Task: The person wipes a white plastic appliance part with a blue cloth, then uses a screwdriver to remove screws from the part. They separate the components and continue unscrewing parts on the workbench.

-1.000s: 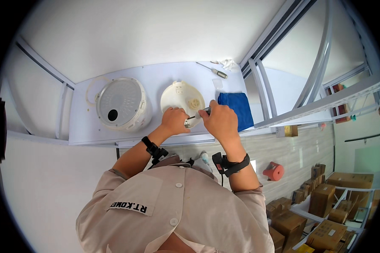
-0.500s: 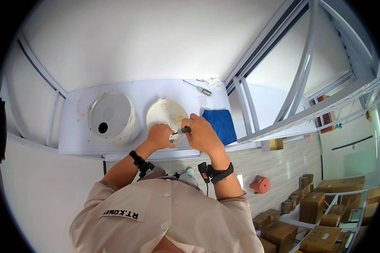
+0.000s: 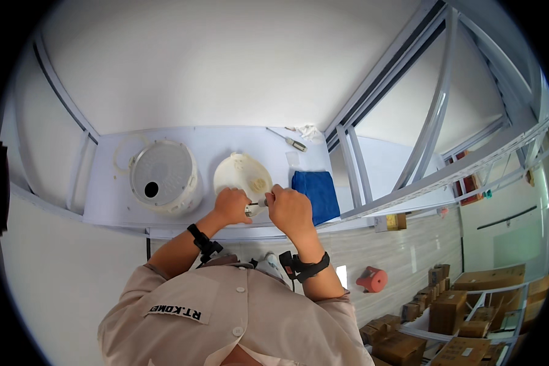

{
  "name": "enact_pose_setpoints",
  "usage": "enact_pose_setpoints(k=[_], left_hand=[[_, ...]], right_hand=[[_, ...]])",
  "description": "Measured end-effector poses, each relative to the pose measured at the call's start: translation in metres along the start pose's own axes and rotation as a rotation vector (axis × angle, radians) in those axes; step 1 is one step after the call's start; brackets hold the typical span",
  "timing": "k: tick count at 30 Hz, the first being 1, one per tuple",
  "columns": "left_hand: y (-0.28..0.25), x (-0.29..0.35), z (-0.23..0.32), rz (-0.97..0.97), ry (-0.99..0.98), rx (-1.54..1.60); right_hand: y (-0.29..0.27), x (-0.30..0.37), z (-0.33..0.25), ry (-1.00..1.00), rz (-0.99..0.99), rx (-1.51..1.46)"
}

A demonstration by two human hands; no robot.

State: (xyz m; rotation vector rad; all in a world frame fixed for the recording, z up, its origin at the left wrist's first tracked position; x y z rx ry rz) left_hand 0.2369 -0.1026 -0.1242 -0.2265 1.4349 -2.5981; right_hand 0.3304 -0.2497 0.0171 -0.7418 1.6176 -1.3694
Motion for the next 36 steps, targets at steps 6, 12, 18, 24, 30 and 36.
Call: enact_pose_setpoints(k=[6,12,18,24,30,36], left_hand=[[0.001,0.006,-0.004,0.05,0.002,0.026],[0.001,0.002,-0.002,0.011,-0.011,0.016],[0.003,0.003,-0.007,0.044,0.01,0.047],[-0.002,0.001,-0.005,-0.012,-0.023,0.028],[-0.007,0.005,-0.003,0.015,-0.029,0.087],[-0.007,0.005,-0.001,-0.005,-0.029,0.052]], right_hand=[[-0.024,-0.005,-0.001,-0.101,-0.029,-0.261],[-0.019,-0.006,0.0,-0.258,0.043,-0.334],[-0.026,-0.001,-0.018,0.28,-0.357,0.172],[-0.013,0.0,-0.004,-0.068,-0.01,-0.101],[-0.023,-0.003,-0.005,-0.236,0.197,-0.266],[-0.015,0.002,0.001,0.255,-0.327,0.06]])
Point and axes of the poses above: each hand's wrist, its own x-axis away from the middle knuckle, its own y-axis out of the palm, z = x × y, the point moved 4 cm from there along -x, towards the middle knuckle, and after that the axes turned 15 degrees about x, right-handed, at the moved point
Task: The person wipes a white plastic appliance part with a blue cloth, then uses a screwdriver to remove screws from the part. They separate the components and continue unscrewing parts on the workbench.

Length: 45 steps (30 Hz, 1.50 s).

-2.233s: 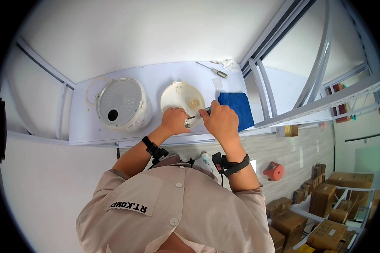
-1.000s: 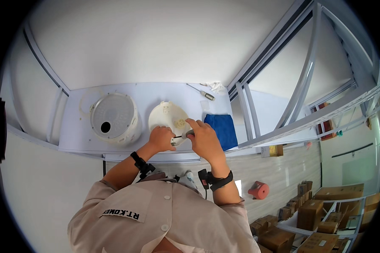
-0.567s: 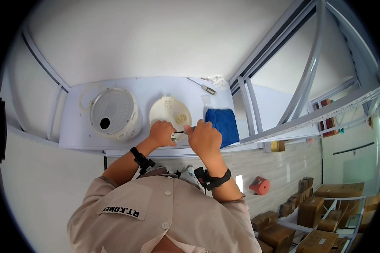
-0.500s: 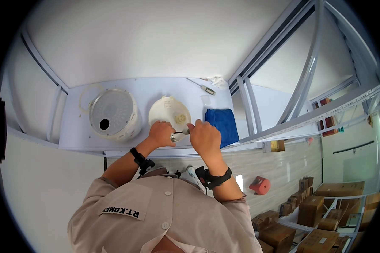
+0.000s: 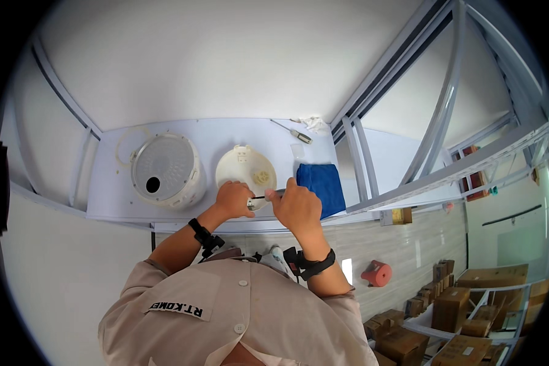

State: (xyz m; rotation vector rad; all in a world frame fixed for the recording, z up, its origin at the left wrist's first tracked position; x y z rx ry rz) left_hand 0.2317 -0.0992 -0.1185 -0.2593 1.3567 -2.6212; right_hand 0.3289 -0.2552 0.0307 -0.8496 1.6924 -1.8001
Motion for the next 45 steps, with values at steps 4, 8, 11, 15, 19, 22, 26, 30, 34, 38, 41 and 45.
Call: enact_pose_setpoints(k=[4,8,11,15,19,22,26,30,34,38,41,45], left_hand=[[0.001,-0.004,0.001,-0.004,0.007,-0.013],[0.004,-0.001,-0.008,0.046,0.02,0.032],[0.007,-0.003,-0.006,0.036,0.01,0.036],[0.003,-0.003,-0.003,0.045,0.032,0.036],[0.001,0.001,-0.002,0.076,0.044,0.032],[0.0,0.0,-0.001,0.063,0.038,0.023],[-0.001,-0.001,0.0,0.052,0.023,0.039],[-0.001,-0.001,0.0,0.082,0.029,0.054],[0.0,0.002,-0.004,0.092,0.024,0.078],[-0.001,0.0,-0.001,0.082,0.023,0.069],[-0.001,0.0,0.0,0.084,0.011,0.087],[0.0,0.003,-0.002,0.114,0.019,0.086]], right_hand=[[0.007,-0.005,0.001,-0.309,0.22,-0.272],[-0.006,0.0,-0.008,-0.37,0.242,-0.39],[-0.007,-0.003,-0.002,-0.332,0.209,-0.358],[-0.007,-0.004,-0.003,-0.346,0.239,-0.298],[-0.012,0.005,-0.004,-0.06,0.081,-0.117],[-0.005,-0.003,0.0,-0.008,-0.03,-0.054],[-0.005,-0.004,0.006,-0.338,0.21,-0.377],[-0.004,-0.003,0.005,-0.559,0.466,-0.42],[-0.001,-0.002,0.002,-0.236,0.302,-0.265],[0.017,-0.011,0.01,-0.231,0.242,-0.324],[0.006,-0.007,0.008,-0.388,0.429,-0.473],[-0.004,-0.001,0.004,-0.297,0.474,-0.344]])
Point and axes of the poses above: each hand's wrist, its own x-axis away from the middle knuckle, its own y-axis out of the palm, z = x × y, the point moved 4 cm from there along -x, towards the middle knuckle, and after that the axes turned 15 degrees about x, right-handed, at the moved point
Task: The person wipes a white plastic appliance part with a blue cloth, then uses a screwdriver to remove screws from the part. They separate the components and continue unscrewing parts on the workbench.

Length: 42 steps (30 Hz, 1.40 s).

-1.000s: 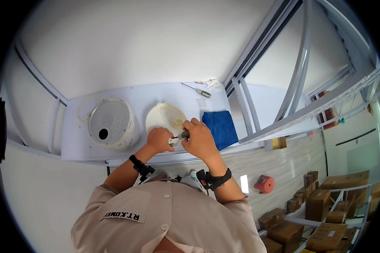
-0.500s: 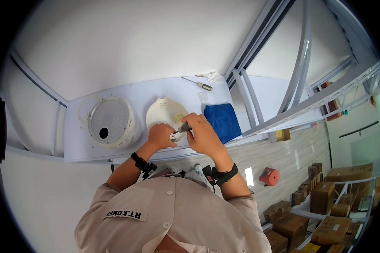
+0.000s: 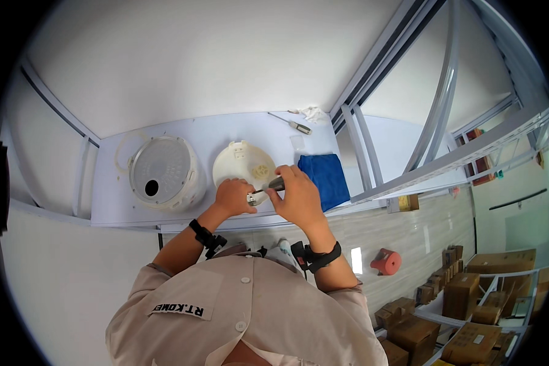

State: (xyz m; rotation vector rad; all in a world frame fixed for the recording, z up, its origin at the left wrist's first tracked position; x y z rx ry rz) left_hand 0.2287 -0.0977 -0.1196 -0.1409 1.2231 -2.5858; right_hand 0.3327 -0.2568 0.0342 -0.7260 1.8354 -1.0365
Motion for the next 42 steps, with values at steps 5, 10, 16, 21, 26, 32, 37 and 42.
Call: enact_pose_setpoints(k=[5,10,16,21,26,32,37,42], left_hand=[[0.001,-0.002,0.001,-0.031,-0.014,-0.026],[0.003,-0.004,0.005,-0.035,-0.016,-0.045],[0.002,-0.002,0.003,-0.051,-0.037,-0.044],[0.002,-0.003,0.005,-0.072,-0.061,-0.044],[0.003,-0.004,0.006,-0.078,-0.075,-0.059],[0.002,-0.004,0.008,-0.091,-0.083,-0.064],[0.003,-0.004,0.008,-0.098,-0.079,-0.06],[-0.002,-0.003,0.008,-0.087,-0.074,-0.001]], right_hand=[[0.005,0.002,0.011,0.179,-0.336,0.114],[-0.005,-0.002,-0.003,-0.166,0.058,-0.141],[0.008,0.003,0.007,0.267,-0.28,0.048],[0.0,0.003,0.004,-0.143,-0.031,-0.227],[0.002,0.0,0.003,0.262,-0.275,0.137],[0.002,0.003,0.012,-0.1,-0.141,-0.119],[0.002,0.005,0.009,-0.053,-0.087,-0.002],[0.016,0.01,0.031,0.142,-0.207,0.102]])
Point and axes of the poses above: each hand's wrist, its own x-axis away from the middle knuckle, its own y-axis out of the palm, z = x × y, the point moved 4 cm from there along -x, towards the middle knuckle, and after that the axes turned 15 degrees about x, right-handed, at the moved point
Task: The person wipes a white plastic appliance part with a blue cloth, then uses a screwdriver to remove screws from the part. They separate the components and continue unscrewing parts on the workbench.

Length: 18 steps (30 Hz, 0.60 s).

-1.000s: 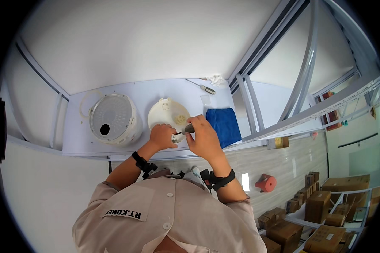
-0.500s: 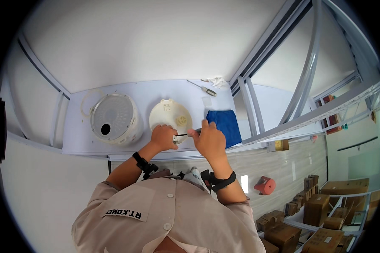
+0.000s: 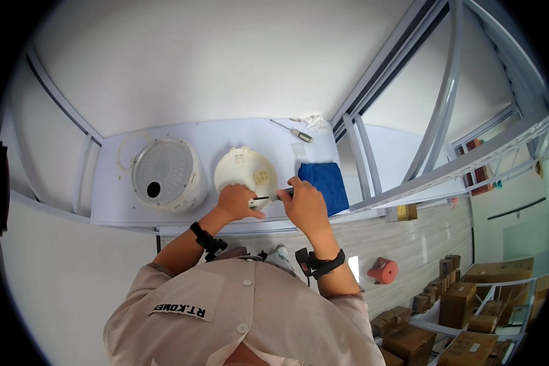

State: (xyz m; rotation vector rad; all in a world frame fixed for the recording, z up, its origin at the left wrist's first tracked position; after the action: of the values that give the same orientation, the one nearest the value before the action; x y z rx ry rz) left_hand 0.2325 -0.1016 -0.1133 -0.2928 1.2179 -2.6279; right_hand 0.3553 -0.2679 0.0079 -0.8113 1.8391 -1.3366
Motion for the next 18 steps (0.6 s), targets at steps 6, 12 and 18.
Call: enact_pose_setpoints(k=[6,12,18], left_hand=[[0.008,-0.008,-0.019,-0.045,-0.037,0.028],[0.009,-0.006,-0.019,0.044,0.046,-0.003],[0.003,-0.003,-0.014,0.091,0.1,0.014]], right_hand=[[-0.007,0.007,-0.007,0.118,0.087,-0.339],[0.002,0.007,-0.006,0.022,0.204,-0.375],[0.0,0.004,-0.01,0.016,0.203,-0.406]])
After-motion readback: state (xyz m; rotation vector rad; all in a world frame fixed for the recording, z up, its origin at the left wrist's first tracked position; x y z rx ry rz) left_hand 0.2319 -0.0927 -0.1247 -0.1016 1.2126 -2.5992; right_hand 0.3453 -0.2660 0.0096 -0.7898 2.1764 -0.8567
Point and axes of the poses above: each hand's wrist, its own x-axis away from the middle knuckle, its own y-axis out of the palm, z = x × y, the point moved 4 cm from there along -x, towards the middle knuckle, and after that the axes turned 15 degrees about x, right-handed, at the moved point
